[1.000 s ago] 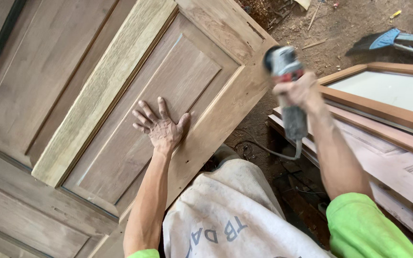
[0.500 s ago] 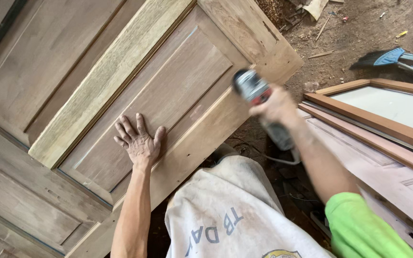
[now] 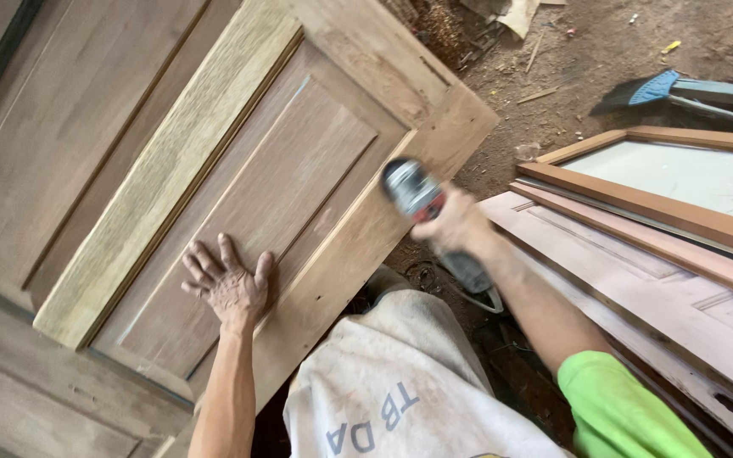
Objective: The person uses an electric orbital sander to smooth the surface of a large wooden door. They systematically move the tool across the flat panels and raised frames, holding the door steady with their left hand while operating the sander with their right hand.
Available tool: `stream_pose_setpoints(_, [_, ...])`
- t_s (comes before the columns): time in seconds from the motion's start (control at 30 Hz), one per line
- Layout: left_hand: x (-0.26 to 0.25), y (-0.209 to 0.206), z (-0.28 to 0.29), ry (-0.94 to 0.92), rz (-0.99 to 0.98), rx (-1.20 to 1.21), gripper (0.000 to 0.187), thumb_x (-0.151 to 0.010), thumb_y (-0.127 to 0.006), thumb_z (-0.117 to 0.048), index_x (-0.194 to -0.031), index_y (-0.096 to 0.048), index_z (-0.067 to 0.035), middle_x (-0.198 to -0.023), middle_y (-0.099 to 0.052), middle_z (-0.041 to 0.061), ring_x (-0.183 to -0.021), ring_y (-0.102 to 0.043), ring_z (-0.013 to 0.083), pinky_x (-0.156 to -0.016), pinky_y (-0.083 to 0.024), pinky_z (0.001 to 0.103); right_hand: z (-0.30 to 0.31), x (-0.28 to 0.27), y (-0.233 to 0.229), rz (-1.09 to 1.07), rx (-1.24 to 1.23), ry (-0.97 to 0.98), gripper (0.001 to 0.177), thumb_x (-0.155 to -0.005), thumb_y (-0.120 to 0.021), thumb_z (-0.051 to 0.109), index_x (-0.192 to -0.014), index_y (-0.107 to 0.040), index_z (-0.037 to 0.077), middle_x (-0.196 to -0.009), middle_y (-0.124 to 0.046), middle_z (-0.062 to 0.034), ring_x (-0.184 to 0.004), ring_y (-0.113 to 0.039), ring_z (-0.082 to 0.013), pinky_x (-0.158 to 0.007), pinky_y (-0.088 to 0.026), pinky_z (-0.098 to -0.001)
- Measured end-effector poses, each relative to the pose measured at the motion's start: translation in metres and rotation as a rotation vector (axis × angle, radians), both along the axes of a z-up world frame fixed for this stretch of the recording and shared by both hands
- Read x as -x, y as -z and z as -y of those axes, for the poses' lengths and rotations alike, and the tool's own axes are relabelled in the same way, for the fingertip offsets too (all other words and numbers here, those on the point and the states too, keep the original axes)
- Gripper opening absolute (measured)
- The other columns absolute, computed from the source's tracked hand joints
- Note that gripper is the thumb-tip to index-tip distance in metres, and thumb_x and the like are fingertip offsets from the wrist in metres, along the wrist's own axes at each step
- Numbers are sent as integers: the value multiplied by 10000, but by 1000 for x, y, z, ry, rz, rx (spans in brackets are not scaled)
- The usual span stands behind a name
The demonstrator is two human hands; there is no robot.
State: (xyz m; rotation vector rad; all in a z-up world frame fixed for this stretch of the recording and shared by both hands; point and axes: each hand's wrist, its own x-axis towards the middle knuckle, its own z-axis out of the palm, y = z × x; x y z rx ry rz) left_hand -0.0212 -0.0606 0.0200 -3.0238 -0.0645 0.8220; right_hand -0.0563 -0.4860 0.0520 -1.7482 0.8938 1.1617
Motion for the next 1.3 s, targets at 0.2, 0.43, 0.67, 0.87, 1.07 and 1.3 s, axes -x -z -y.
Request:
stream_pose_setpoints(0.2, [-7,-4,2,-45,-52,-20,1031,-854,-426,-813,-1644,-181,-198,-1714,120,188,-1554,191,423,-1120,92,791,14,-23,2,-7,1,98,753,-625,-751,225,-1298,-462,45,-952,-687,-161,-751,-705,-259,-684,-646,-407])
stream_pose_setpoints(0.43, [-12,-14,11,-49,-98,-40,1019,-860,-452,-789,-1642,-162,-203,-1698,144,210,-1527,221,443,-1115,117,776,107,-26,29,198,109,448,423,-693,-786,228,-1048,-662,36,-896,-686,-106,-716,-682,-212,-649,-622,-397])
stream_pose_setpoints(0.67, [-7,-8,-3,-17,-141,-52,986,-922,-479,-783,-1674,-149,-237,-1670,285,153,-1501,296,442,-1129,118,789,54,51,15,288,76,273,402,-704,-730,228,-1075,-712,75,-897,-713,-121,-742,-675,-237,-634,-594,-380])
stream_pose_setpoints(0.87, [9,26,-26,127,198,-1,1046,-969,-442,-862,-1675,46,-264,-1658,310,132,-1517,289,389,-1141,131,769,-109,103,-12,388,81,-208,662,-561,-904,367,-1087,-670,40,-929,-725,-143,-838,-700,-276,-771,-568,-427])
stream_pose_setpoints(1.07, [111,4,-85,59,338,101,860,-1011,-525,-647,-1653,-116,-249,-1709,119,156,-1583,103,396,-1261,8,664,-165,100,-12,425,18,-175,558,-621,-909,281,-1083,-717,35,-952,-737,-95,-793,-693,-218,-738,-558,-381])
stream_pose_setpoints(1.3, [287,-46,-208,-126,223,93,897,-978,-489,-666,-1653,-163,-172,-1727,-15,126,-1603,-2,315,-1289,-9,541,-218,97,-40,416,-45,90,440,-800,-823,143,-1214,-698,60,-1054,-714,-77,-865,-704,-173,-764,-612,-357])
